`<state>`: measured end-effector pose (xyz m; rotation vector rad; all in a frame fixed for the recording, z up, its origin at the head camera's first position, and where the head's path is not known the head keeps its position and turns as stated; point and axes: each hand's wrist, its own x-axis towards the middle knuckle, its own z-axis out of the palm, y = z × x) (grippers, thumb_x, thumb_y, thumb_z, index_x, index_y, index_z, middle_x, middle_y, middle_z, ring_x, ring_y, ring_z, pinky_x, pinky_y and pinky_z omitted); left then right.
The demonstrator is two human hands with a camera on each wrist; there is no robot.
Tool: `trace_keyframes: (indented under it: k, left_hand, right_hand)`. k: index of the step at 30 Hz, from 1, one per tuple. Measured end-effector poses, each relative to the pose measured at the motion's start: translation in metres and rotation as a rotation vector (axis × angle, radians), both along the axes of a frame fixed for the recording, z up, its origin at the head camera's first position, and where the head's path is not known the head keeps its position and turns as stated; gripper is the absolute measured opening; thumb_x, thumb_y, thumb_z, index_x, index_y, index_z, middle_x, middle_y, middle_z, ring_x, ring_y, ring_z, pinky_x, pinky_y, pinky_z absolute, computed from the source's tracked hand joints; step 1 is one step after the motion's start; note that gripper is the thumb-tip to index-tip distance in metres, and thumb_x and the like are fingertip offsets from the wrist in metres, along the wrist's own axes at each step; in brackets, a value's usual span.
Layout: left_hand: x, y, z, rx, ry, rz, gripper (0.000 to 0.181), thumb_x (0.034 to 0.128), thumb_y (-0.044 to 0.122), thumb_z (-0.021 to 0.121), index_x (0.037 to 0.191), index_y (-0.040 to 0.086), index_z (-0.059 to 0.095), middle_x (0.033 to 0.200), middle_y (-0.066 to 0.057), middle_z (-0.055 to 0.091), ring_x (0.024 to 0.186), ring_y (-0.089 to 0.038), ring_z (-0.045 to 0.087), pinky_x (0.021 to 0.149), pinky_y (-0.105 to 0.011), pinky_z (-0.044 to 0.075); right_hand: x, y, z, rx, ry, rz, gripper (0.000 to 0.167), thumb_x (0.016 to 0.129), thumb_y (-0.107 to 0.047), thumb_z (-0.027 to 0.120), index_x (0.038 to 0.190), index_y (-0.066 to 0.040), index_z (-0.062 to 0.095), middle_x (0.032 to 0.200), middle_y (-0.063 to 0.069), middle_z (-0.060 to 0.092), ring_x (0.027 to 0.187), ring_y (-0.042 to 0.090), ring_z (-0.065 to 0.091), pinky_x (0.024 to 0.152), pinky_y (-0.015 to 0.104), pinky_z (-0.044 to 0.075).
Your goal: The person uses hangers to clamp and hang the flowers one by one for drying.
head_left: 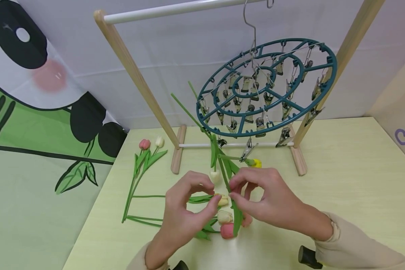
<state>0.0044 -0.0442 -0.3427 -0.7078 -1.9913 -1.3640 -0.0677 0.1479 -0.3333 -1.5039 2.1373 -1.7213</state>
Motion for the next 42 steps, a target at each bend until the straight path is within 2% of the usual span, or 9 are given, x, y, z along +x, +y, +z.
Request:
trace_keyframes:
  k: [5,9,18,26,33,38,42]
  left_hand:
    - [-0.002,0.001,-0.007,0.101,-0.119,-0.062,0.028,0.0756,-0.012,0.067,0.099,-0.002,0.056,0.089,-0.012,0.057,0.080,-0.021,0.058,0.067,-0.037,0.057]
    - [-0.003,0.004,-0.011,0.138,-0.144,-0.084,0.027,0.0772,-0.012,0.067,0.100,-0.002,0.056,0.088,-0.013,0.057,0.080,-0.021,0.057,0.067,-0.037,0.057]
    - [-0.005,0.010,-0.015,0.136,-0.106,-0.065,0.017,0.0805,-0.008,0.064,0.094,-0.001,0.058,0.083,-0.012,0.061,0.074,-0.019,0.061,0.063,-0.035,0.058]
    - [-0.005,0.006,-0.016,0.119,-0.074,-0.039,0.019,0.0781,-0.012,0.063,0.093,-0.001,0.058,0.081,-0.010,0.059,0.073,-0.018,0.060,0.061,-0.034,0.058]
    - [-0.004,0.001,-0.015,0.133,-0.058,-0.033,0.010,0.0840,-0.003,0.063,0.092,-0.003,0.058,0.081,-0.014,0.059,0.074,-0.018,0.059,0.062,-0.033,0.058]
    - [-0.003,-0.002,-0.014,0.135,-0.057,-0.018,0.010,0.0826,-0.005,0.064,0.091,-0.003,0.058,0.080,-0.013,0.059,0.071,-0.018,0.060,0.062,-0.032,0.057]
    - [-0.003,-0.005,-0.015,0.131,-0.059,-0.019,0.011,0.0825,-0.006,0.063,0.091,-0.003,0.058,0.080,-0.013,0.058,0.071,-0.018,0.060,0.062,-0.032,0.057]
  right_hand:
    - [0.002,-0.003,-0.002,-0.031,0.039,0.004,0.023,0.078,0.005,0.069,0.092,-0.013,0.067,0.084,-0.009,0.065,0.071,0.005,0.058,0.058,0.022,0.053]
    - [0.004,-0.005,-0.003,-0.043,0.077,0.010,0.022,0.078,0.005,0.070,0.092,-0.012,0.066,0.084,-0.007,0.065,0.071,0.004,0.058,0.057,0.020,0.053]
    - [0.005,-0.010,-0.003,-0.017,0.123,-0.018,0.023,0.077,0.005,0.071,0.093,-0.010,0.068,0.087,-0.006,0.068,0.072,0.003,0.058,0.057,0.018,0.051]
    - [0.006,-0.007,0.000,0.002,0.146,-0.055,0.025,0.076,0.000,0.075,0.095,-0.014,0.067,0.087,-0.007,0.066,0.074,0.005,0.059,0.055,0.018,0.050]
    - [0.003,0.000,0.007,-0.024,0.162,-0.086,0.028,0.075,0.002,0.076,0.096,-0.014,0.066,0.089,-0.006,0.065,0.075,0.007,0.058,0.056,0.020,0.051]
    - [-0.001,0.009,0.013,-0.019,0.189,-0.126,0.028,0.075,0.005,0.073,0.094,-0.014,0.067,0.089,-0.006,0.066,0.076,0.004,0.057,0.057,0.018,0.051]
    - [-0.005,0.019,0.016,-0.031,0.224,-0.202,0.034,0.069,0.008,0.076,0.095,-0.013,0.067,0.089,-0.003,0.066,0.078,0.008,0.058,0.058,0.017,0.051]
